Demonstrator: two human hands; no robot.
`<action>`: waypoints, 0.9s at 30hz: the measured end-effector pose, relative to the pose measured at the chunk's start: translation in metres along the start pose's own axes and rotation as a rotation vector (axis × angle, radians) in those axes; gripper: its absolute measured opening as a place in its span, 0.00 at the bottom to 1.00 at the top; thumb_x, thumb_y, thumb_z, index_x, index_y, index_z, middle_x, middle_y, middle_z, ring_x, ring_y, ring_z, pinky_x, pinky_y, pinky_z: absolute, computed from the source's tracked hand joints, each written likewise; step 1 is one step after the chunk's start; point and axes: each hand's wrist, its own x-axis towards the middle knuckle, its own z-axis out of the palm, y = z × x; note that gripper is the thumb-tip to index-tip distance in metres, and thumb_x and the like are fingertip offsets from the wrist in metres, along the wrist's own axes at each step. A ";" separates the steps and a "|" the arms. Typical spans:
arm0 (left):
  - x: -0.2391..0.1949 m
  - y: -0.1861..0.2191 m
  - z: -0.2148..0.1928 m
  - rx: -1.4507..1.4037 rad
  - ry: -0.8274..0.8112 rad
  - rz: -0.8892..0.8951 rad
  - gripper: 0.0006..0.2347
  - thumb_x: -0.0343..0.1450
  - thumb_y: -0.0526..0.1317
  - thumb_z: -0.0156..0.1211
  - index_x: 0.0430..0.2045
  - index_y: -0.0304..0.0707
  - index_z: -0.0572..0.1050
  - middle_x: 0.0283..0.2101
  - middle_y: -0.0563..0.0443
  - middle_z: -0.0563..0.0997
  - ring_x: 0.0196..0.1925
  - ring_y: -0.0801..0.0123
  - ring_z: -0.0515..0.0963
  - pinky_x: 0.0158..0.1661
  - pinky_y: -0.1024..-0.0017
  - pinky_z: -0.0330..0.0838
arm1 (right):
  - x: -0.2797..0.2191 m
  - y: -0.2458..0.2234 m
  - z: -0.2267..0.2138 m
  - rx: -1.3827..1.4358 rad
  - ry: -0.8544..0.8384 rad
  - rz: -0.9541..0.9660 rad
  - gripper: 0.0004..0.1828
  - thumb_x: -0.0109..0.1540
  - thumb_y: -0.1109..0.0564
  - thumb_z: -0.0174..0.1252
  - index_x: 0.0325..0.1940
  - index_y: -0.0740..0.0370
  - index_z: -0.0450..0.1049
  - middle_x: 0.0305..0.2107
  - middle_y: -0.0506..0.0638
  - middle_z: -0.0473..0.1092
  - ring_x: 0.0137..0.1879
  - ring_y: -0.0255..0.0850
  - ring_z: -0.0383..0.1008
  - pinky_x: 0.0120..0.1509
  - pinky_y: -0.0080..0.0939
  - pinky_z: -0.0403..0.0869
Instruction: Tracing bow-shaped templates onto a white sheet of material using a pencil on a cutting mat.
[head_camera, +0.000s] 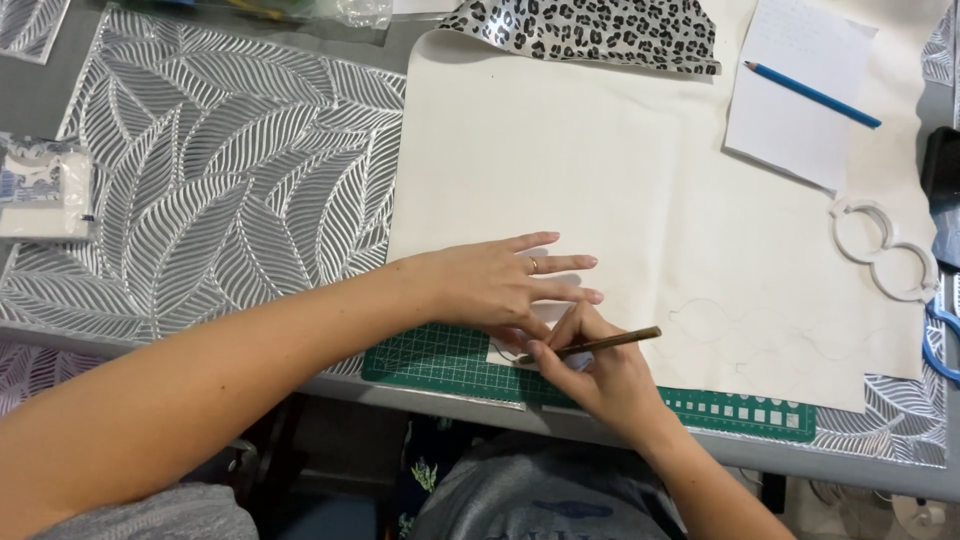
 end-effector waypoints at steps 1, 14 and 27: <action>0.000 0.000 0.001 -0.001 0.000 0.000 0.14 0.64 0.57 0.67 0.43 0.74 0.81 0.72 0.62 0.62 0.79 0.56 0.50 0.72 0.43 0.48 | 0.003 -0.004 -0.004 0.000 0.000 0.001 0.14 0.62 0.53 0.68 0.30 0.58 0.70 0.24 0.51 0.77 0.32 0.51 0.83 0.33 0.42 0.78; 0.002 0.000 -0.005 -0.020 -0.049 -0.008 0.19 0.63 0.57 0.69 0.49 0.77 0.78 0.73 0.62 0.60 0.79 0.54 0.48 0.72 0.42 0.48 | 0.013 -0.023 -0.026 -0.116 -0.117 0.095 0.11 0.61 0.54 0.66 0.30 0.58 0.71 0.22 0.52 0.77 0.30 0.48 0.83 0.35 0.44 0.80; 0.002 0.003 -0.010 0.003 -0.098 -0.013 0.22 0.64 0.56 0.68 0.54 0.85 0.74 0.76 0.66 0.56 0.80 0.57 0.47 0.73 0.43 0.45 | -0.003 -0.009 -0.027 -0.109 -0.058 0.060 0.12 0.61 0.57 0.67 0.31 0.57 0.68 0.25 0.51 0.78 0.33 0.51 0.84 0.34 0.43 0.81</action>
